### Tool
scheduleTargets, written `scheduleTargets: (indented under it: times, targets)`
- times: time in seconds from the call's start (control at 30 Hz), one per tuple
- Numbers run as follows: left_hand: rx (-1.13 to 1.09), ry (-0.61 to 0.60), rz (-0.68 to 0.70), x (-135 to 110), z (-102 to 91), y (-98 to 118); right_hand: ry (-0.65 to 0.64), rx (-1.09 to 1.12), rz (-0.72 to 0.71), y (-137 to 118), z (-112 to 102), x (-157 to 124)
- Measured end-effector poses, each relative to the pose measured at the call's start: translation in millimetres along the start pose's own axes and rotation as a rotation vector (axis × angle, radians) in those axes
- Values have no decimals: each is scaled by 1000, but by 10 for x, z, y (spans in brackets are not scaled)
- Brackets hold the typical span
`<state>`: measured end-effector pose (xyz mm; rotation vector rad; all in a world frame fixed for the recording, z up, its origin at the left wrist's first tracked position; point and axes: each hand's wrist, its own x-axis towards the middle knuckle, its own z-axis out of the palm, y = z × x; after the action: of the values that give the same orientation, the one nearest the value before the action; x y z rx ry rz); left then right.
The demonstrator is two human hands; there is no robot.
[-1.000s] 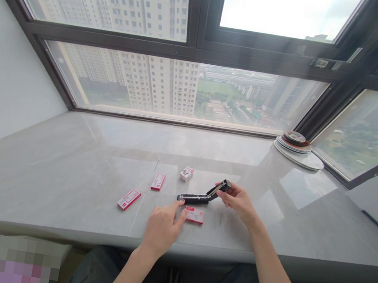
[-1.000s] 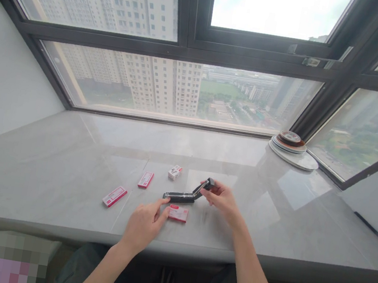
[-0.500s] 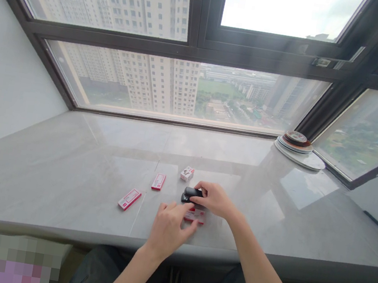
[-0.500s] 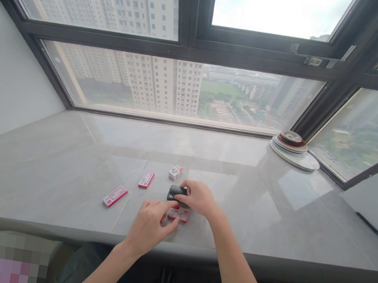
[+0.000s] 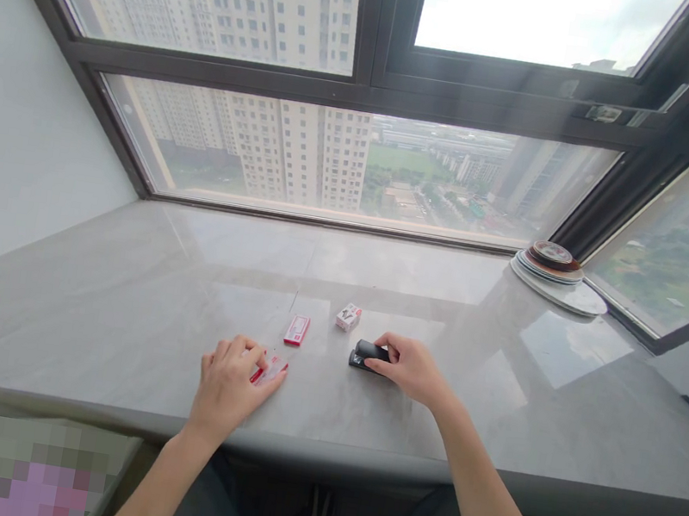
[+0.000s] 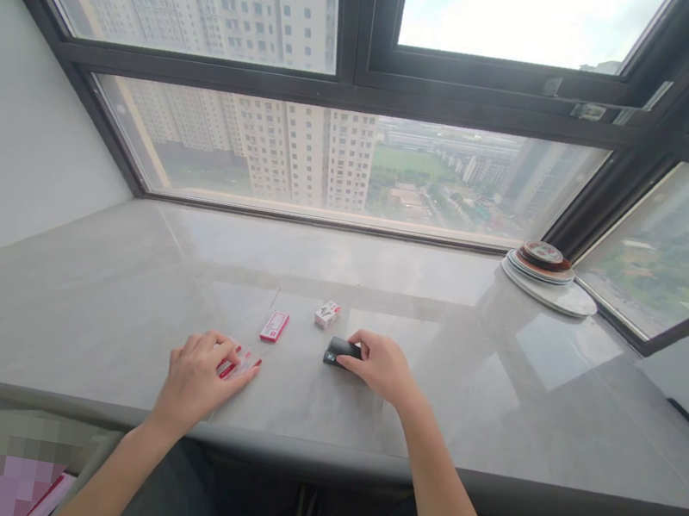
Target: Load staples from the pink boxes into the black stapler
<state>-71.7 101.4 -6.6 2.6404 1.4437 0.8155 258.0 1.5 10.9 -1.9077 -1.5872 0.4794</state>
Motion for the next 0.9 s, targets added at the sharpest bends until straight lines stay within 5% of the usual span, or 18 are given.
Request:
scheduleTargets:
  times: [0.1, 0.23, 0.53, 0.9]
  targets:
    - [-133, -50, 68, 85, 26, -192, -1, 2, 1, 3, 7, 0]
    - [-320, -139, 59, 85, 134, -188, 7, -7, -7, 17, 16, -9]
    - [-227, -107, -56, -66, 258, 151, 25, -43, -22, 24, 35, -30]
    - [-60, 38, 5, 177, 872, 621, 64, -36, 127, -101, 30, -222]
